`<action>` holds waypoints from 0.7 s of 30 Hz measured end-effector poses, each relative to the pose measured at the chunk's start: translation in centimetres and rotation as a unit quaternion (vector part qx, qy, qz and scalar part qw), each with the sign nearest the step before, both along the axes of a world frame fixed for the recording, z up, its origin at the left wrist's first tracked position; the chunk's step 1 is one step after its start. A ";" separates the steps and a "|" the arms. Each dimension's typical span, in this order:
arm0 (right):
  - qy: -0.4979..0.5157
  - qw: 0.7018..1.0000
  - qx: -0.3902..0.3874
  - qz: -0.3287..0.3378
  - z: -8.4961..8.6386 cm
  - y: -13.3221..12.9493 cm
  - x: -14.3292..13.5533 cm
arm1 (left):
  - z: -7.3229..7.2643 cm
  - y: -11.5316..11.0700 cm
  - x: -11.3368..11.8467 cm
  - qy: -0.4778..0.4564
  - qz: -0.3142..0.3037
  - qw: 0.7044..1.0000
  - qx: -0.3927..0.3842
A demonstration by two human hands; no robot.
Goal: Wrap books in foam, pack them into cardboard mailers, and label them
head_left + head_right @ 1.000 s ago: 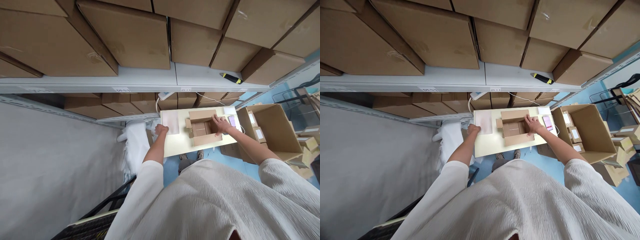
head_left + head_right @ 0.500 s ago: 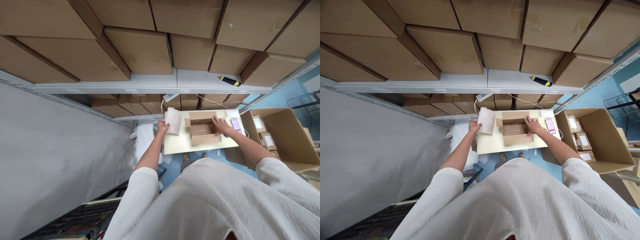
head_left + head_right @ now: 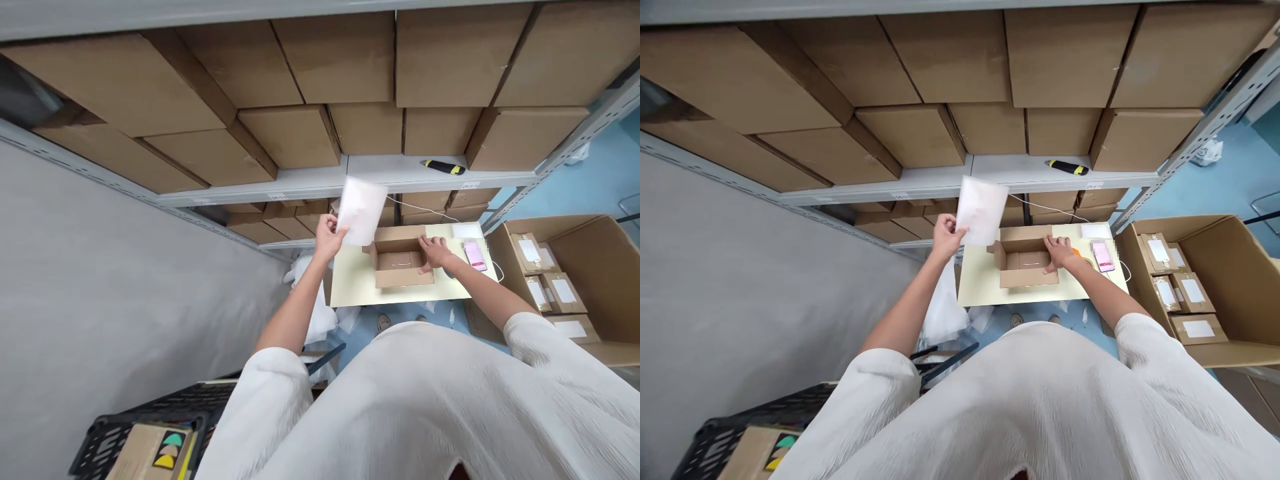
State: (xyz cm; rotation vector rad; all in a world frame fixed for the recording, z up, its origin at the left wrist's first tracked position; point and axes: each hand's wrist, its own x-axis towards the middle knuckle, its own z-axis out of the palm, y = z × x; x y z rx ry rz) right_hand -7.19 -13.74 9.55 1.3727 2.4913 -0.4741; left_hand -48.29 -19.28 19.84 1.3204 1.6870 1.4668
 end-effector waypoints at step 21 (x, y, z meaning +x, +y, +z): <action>0.109 0.989 0.042 -0.091 0.3 -3.5 3.4 | -4.6 3.1 12.1 0.324 -0.197 0.904 -0.198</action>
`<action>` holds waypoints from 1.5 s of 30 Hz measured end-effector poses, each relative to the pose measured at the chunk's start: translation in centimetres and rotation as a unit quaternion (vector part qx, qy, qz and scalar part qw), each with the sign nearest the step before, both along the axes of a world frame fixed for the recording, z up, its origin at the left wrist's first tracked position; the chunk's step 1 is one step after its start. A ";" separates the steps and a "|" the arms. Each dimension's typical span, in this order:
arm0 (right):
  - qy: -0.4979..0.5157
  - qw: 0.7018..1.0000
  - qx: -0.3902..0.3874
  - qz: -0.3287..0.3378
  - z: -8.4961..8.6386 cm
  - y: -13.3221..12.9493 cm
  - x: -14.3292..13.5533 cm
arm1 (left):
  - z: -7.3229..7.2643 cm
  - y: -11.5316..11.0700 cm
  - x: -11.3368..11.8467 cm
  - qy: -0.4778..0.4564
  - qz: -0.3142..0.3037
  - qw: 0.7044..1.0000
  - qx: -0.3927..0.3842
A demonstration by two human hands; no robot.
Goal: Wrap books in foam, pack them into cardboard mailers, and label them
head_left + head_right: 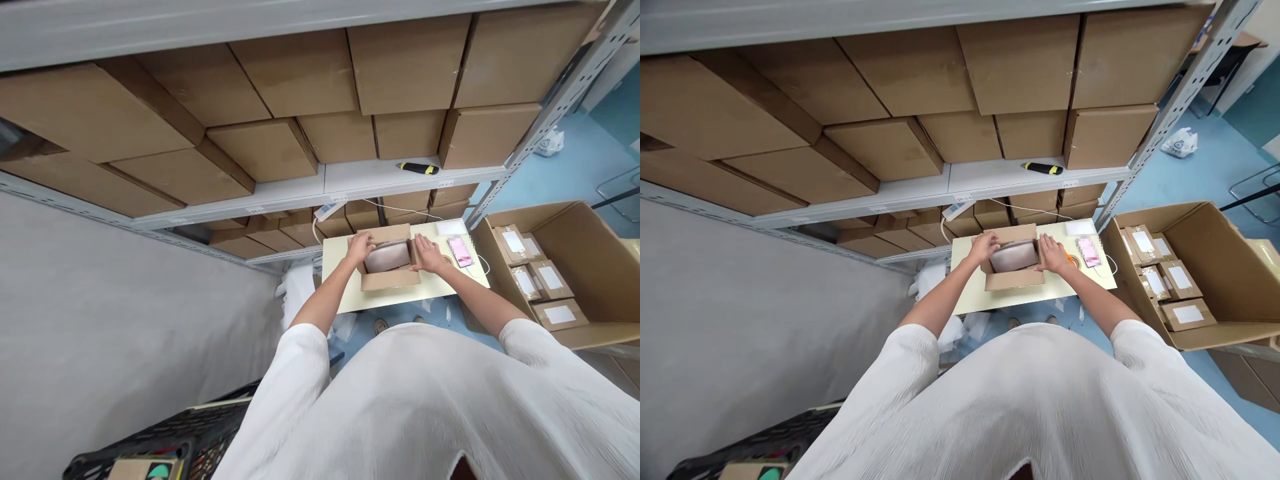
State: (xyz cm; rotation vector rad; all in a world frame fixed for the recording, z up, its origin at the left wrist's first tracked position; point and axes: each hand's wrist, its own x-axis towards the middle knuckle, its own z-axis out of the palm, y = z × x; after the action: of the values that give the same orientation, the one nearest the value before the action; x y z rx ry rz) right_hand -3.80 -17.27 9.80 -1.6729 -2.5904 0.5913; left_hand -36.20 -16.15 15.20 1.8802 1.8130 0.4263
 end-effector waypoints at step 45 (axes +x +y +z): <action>0.117 0.984 -0.082 -0.109 2.7 1.8 -2.5 | -3.6 -4.4 -3.7 -0.063 -0.054 0.994 -0.071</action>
State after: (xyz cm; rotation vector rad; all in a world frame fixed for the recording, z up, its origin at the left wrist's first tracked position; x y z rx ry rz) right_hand -6.32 -15.51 12.46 -1.7769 -2.2149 0.9464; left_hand -39.93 -20.56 11.60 1.8032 1.6073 0.3594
